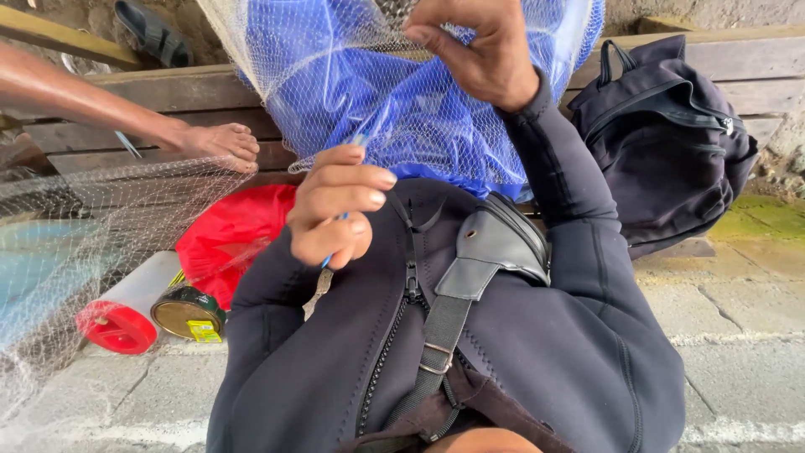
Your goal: A person in a wetsuit is repairing a blue fishing net using a specialized plastic net needle.
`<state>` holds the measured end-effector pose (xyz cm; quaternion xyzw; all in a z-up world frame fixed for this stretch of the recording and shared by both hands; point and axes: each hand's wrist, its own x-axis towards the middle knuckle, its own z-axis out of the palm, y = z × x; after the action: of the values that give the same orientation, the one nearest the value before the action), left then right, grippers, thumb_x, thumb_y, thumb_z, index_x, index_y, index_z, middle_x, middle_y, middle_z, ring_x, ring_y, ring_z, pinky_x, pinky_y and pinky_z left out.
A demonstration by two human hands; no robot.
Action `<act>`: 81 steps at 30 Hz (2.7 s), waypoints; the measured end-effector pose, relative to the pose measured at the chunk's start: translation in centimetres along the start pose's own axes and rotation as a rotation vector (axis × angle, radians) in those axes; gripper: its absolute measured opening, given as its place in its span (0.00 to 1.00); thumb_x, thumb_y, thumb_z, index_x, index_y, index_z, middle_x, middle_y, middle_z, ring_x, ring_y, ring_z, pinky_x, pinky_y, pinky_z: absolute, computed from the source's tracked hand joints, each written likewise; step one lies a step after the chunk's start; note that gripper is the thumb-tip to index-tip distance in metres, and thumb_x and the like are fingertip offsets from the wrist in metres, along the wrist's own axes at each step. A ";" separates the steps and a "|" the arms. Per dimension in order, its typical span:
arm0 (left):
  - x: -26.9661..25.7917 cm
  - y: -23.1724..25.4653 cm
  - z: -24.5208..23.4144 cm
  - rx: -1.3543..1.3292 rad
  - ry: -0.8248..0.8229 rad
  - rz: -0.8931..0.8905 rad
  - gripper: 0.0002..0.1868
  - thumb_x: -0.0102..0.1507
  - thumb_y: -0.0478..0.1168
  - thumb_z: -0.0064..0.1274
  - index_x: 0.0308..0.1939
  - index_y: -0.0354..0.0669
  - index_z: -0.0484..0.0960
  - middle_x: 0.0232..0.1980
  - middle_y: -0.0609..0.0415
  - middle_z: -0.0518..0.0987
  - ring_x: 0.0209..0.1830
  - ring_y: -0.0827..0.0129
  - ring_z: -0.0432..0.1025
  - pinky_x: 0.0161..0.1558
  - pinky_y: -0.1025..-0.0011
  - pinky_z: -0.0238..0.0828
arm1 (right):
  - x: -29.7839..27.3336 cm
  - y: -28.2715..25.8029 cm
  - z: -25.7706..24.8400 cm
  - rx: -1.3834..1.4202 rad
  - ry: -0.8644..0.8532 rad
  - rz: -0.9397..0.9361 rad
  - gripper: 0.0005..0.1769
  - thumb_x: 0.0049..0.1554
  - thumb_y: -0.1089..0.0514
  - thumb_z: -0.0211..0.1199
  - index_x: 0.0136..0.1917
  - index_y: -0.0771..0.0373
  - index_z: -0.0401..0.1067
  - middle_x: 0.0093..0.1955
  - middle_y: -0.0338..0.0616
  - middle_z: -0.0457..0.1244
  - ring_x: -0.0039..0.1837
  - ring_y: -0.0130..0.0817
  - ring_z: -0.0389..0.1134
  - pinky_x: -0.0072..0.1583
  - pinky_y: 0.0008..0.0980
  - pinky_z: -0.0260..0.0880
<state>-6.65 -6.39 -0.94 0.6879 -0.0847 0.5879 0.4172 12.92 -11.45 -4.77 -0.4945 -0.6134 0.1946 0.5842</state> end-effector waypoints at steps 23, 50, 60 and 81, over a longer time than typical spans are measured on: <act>-11.3 -4.6 -1.4 0.626 -0.747 -0.439 0.31 0.65 0.28 0.45 0.69 0.52 0.55 0.28 0.60 0.65 0.20 0.71 0.56 0.21 0.70 0.55 | -0.2 0.6 -0.2 -0.004 -0.004 0.116 0.12 0.65 0.63 0.52 0.41 0.71 0.65 0.40 0.51 0.60 0.43 0.41 0.62 0.47 0.36 0.65; -7.1 -1.7 -0.4 -0.040 -0.714 -0.633 0.17 0.65 0.29 0.40 0.58 0.43 0.68 0.31 0.53 0.70 0.26 0.65 0.64 0.31 0.68 0.65 | -2.9 3.0 2.5 -0.280 0.300 -0.206 0.19 0.57 0.52 0.61 0.54 0.67 0.64 0.50 0.51 0.61 0.51 0.44 0.64 0.52 0.39 0.69; -3.6 -3.9 -3.4 -0.046 -0.299 -0.673 0.11 0.70 0.39 0.36 0.55 0.46 0.70 0.56 0.45 0.66 0.40 0.60 0.71 0.43 0.68 0.75 | -3.8 -0.8 4.2 -0.014 0.511 -0.263 0.12 0.65 0.61 0.36 0.56 0.69 0.58 0.34 0.57 0.61 0.34 0.46 0.64 0.41 0.39 0.68; 5.6 -4.1 -3.2 0.106 -0.881 -0.515 0.07 0.67 0.26 0.39 0.43 0.31 0.74 0.34 0.45 0.71 0.29 0.61 0.61 0.35 0.63 0.58 | -3.3 0.0 2.2 -0.374 0.348 -0.279 0.19 0.66 0.55 0.34 0.48 0.68 0.63 0.37 0.48 0.62 0.36 0.39 0.63 0.40 0.34 0.61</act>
<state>-4.93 0.44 1.90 0.8892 -0.0504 0.1240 0.4375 10.36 -13.50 -7.05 -0.5305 -0.5913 -0.0916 0.6005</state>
